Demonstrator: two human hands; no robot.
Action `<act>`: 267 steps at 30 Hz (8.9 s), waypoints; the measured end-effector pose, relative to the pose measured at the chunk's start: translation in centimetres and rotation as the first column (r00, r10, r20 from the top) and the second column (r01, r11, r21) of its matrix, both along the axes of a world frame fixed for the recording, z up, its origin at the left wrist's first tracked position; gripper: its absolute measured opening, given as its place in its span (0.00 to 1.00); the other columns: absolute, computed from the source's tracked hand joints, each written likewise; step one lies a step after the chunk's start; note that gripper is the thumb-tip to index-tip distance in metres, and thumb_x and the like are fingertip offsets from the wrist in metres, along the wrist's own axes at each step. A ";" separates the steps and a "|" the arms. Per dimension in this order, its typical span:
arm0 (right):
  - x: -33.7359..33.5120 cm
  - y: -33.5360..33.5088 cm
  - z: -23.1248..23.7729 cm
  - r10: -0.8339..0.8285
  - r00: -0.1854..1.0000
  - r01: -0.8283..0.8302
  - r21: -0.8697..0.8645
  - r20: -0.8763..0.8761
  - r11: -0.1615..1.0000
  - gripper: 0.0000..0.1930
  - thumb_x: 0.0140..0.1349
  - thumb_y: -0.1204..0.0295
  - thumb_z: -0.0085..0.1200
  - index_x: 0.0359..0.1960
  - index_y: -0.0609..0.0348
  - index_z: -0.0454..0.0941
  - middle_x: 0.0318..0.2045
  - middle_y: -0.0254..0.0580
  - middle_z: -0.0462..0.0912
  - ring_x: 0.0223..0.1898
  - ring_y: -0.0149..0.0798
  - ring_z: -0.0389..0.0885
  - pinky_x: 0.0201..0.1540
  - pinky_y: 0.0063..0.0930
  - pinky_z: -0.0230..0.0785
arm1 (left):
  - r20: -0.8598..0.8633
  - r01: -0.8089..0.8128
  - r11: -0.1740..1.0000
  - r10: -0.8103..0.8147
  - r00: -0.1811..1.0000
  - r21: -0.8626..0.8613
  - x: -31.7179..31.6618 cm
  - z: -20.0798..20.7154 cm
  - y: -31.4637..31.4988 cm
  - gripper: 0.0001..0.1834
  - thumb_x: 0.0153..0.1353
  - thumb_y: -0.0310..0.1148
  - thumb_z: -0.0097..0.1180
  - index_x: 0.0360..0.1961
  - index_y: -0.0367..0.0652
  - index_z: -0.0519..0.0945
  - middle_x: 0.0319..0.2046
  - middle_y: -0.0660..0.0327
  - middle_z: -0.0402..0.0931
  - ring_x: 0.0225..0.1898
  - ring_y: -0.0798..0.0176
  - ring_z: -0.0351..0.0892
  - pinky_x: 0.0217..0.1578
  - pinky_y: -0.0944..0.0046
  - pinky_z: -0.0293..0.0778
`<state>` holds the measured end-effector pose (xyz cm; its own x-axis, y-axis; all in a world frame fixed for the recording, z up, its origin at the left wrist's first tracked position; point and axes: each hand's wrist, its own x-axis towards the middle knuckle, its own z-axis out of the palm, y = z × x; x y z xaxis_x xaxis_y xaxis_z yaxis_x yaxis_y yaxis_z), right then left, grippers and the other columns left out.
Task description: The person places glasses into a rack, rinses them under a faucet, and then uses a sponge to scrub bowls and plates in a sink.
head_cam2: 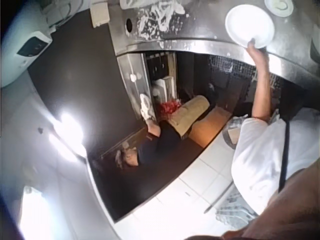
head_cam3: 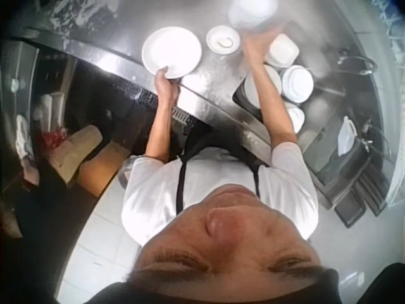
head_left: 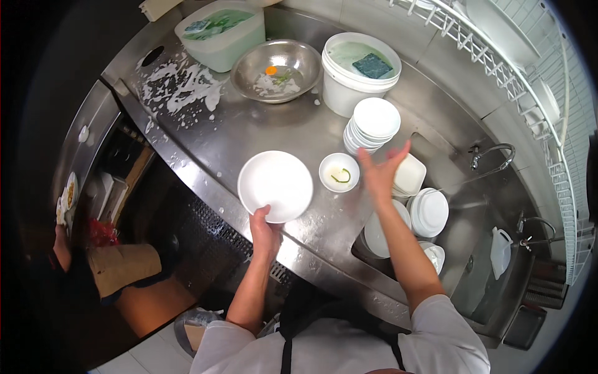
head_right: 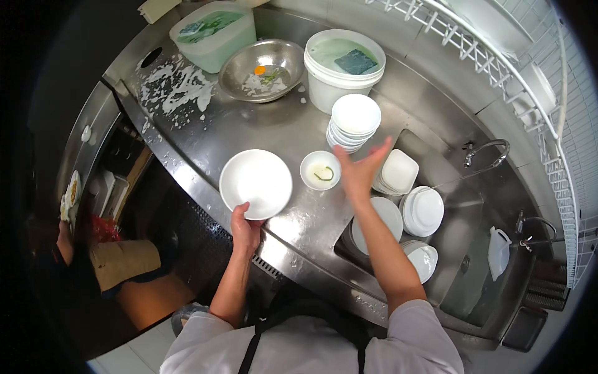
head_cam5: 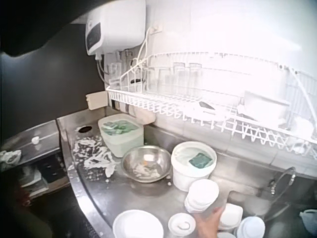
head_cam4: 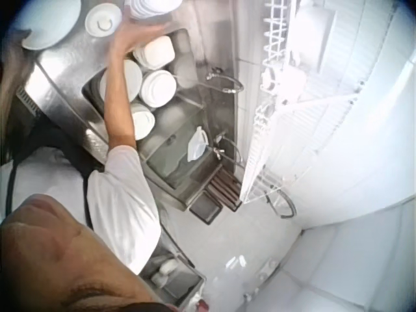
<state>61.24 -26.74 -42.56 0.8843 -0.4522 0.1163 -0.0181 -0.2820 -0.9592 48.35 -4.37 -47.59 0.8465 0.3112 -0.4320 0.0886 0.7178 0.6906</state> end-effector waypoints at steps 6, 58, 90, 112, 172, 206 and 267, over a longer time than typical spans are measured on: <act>4.9 2.1 -3.2 -0.219 0.976 0.218 0.070 0.006 0.973 0.63 0.37 0.67 0.73 0.67 0.67 0.33 0.65 0.60 0.51 0.67 0.52 0.50 0.68 0.39 0.42 | 0.028 -0.063 0.997 0.064 0.998 -0.034 2.4 -0.5 0.3 0.28 0.57 0.34 0.47 0.58 0.34 0.62 0.52 0.52 0.71 0.52 0.52 0.74 0.53 0.51 0.71; 11.9 4.8 -3.6 0.509 0.855 -0.489 -0.169 0.104 0.856 0.51 0.38 0.66 0.74 0.62 0.65 0.52 0.55 0.51 0.69 0.55 0.43 0.70 0.56 0.32 0.65 | 0.067 0.070 0.994 -0.065 0.996 -0.087 3.3 -1.5 0.4 0.32 0.54 0.31 0.48 0.61 0.34 0.57 0.57 0.50 0.64 0.58 0.49 0.67 0.57 0.44 0.66; 27.9 -2.7 6.7 0.407 0.686 -0.714 -0.664 -0.603 0.221 0.39 0.48 0.58 0.59 0.64 0.53 0.63 0.60 0.58 0.66 0.61 0.48 0.65 0.62 0.35 0.57 | -0.011 0.058 0.998 -0.058 0.998 0.011 3.2 -3.6 0.7 0.31 0.53 0.29 0.50 0.60 0.37 0.60 0.51 0.53 0.69 0.53 0.54 0.71 0.53 0.50 0.71; 0.5 -10.6 0.1 0.390 0.919 -0.271 0.823 0.066 0.499 0.20 0.58 0.49 0.55 0.38 0.53 0.73 0.32 0.35 0.76 0.35 0.37 0.77 0.40 0.33 0.70 | 0.099 0.222 0.811 -0.324 0.941 0.542 -0.5 2.3 -17.6 0.31 0.54 0.35 0.51 0.57 0.33 0.60 0.54 0.49 0.66 0.53 0.56 0.68 0.54 0.60 0.64; -19.1 -19.6 1.7 0.238 0.741 -0.628 -0.773 -0.628 -0.088 0.29 0.61 0.55 0.47 0.64 0.49 0.63 0.70 0.51 0.45 0.71 0.51 0.37 0.64 0.69 0.33 | 0.362 0.568 0.762 -0.648 0.670 0.311 -2.3 3.4 -23.9 0.28 0.69 0.41 0.41 0.65 0.40 0.55 0.57 0.53 0.65 0.58 0.56 0.66 0.58 0.57 0.63; -18.9 -17.2 4.0 -0.228 0.942 0.104 0.432 0.245 0.896 0.19 0.57 0.73 0.58 0.49 0.67 0.70 0.37 0.43 0.79 0.36 0.37 0.78 0.39 0.27 0.72 | 0.159 0.057 0.438 -0.442 0.883 0.897 -1.2 12.4 -25.4 0.16 0.60 0.30 0.53 0.46 0.34 0.70 0.40 0.49 0.76 0.43 0.55 0.76 0.45 0.58 0.70; -43.9 -48.3 0.1 -0.425 0.901 0.172 0.823 0.091 0.541 0.25 0.68 0.52 0.42 0.57 0.58 0.63 0.44 0.45 0.75 0.42 0.38 0.77 0.32 0.37 0.75 | -0.588 0.432 -0.400 -0.598 0.545 0.808 -1.6 -4.9 -42.4 0.28 0.54 0.39 0.61 0.53 0.35 0.71 0.43 0.45 0.78 0.34 0.52 0.83 0.32 0.59 0.79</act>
